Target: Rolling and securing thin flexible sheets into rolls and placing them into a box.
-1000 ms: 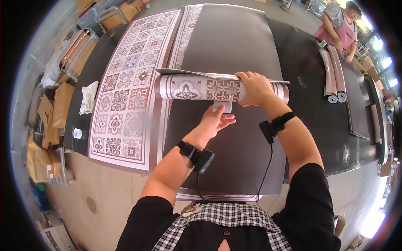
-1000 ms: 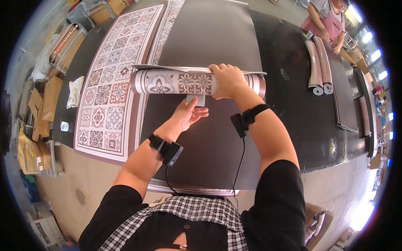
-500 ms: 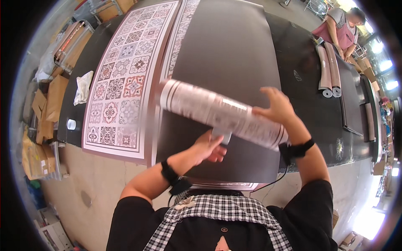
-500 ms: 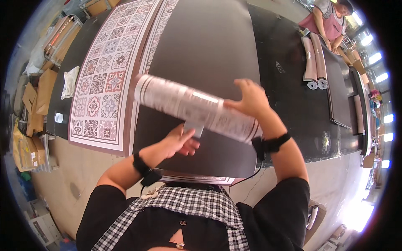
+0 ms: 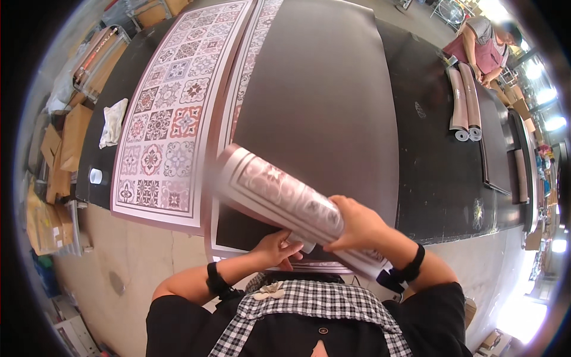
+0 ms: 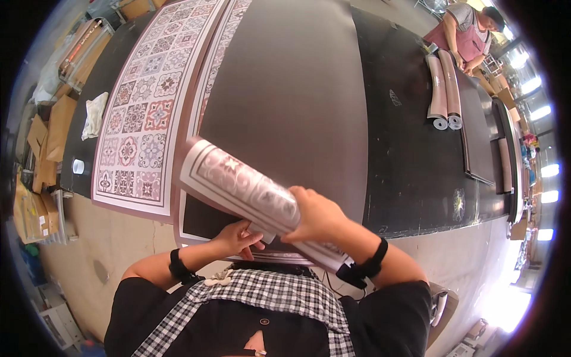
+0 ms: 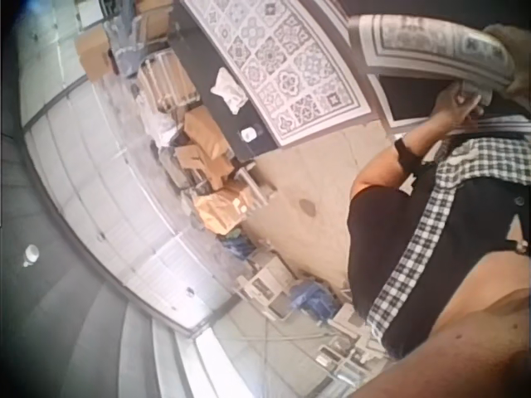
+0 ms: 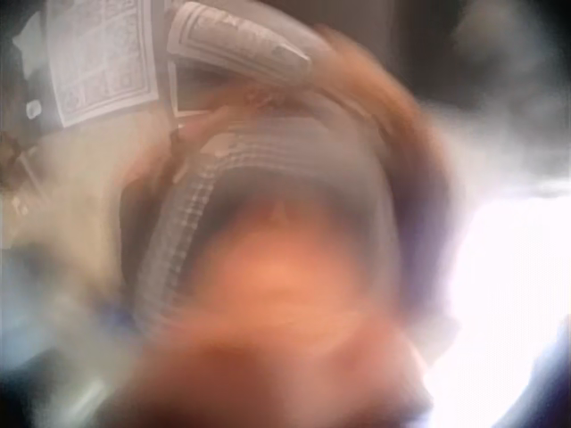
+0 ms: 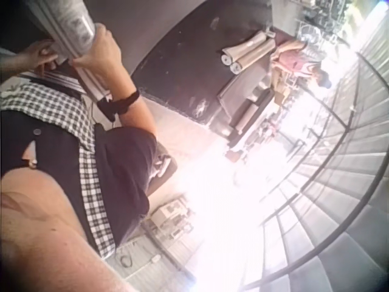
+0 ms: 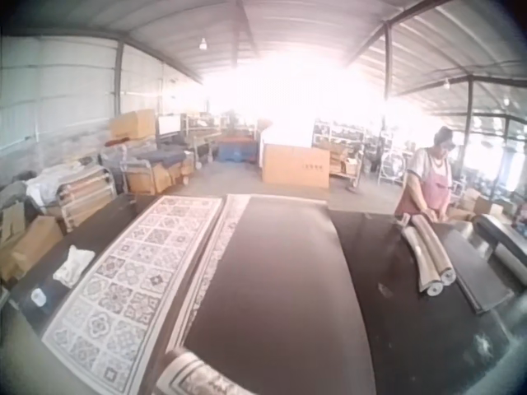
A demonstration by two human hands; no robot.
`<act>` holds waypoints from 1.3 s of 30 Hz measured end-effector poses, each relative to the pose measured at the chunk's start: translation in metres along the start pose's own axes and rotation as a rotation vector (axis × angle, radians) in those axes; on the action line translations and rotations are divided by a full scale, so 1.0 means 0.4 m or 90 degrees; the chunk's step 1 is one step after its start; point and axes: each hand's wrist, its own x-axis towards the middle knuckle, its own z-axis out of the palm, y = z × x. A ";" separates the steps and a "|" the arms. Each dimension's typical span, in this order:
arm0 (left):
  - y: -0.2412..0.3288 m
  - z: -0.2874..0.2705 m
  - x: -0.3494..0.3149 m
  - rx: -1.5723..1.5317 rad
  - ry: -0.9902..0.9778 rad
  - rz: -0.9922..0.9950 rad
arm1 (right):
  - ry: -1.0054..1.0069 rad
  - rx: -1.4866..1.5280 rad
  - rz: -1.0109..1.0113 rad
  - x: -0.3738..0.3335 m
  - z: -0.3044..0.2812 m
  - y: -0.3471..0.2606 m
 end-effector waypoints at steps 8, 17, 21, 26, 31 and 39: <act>0.233 0.020 0.282 -0.035 0.034 0.106 | 0.190 -0.019 -0.059 0.099 -0.226 0.169; 0.039 -0.016 0.063 0.013 -0.078 0.025 | 0.066 -0.005 0.026 -0.024 -0.041 0.029; 0.112 0.015 0.106 0.001 -0.092 -0.009 | 0.235 -0.082 -0.133 -0.005 -0.114 0.211; 0.209 0.013 0.285 -0.037 -0.079 0.134 | 0.449 -0.235 -0.020 0.006 -0.194 0.128; 0.306 0.047 0.366 -0.141 -0.060 0.367 | 0.521 -0.259 0.077 0.138 -0.066 0.199; 0.430 0.112 0.106 0.067 -0.711 0.676 | 0.596 -0.347 0.139 0.203 -0.157 0.211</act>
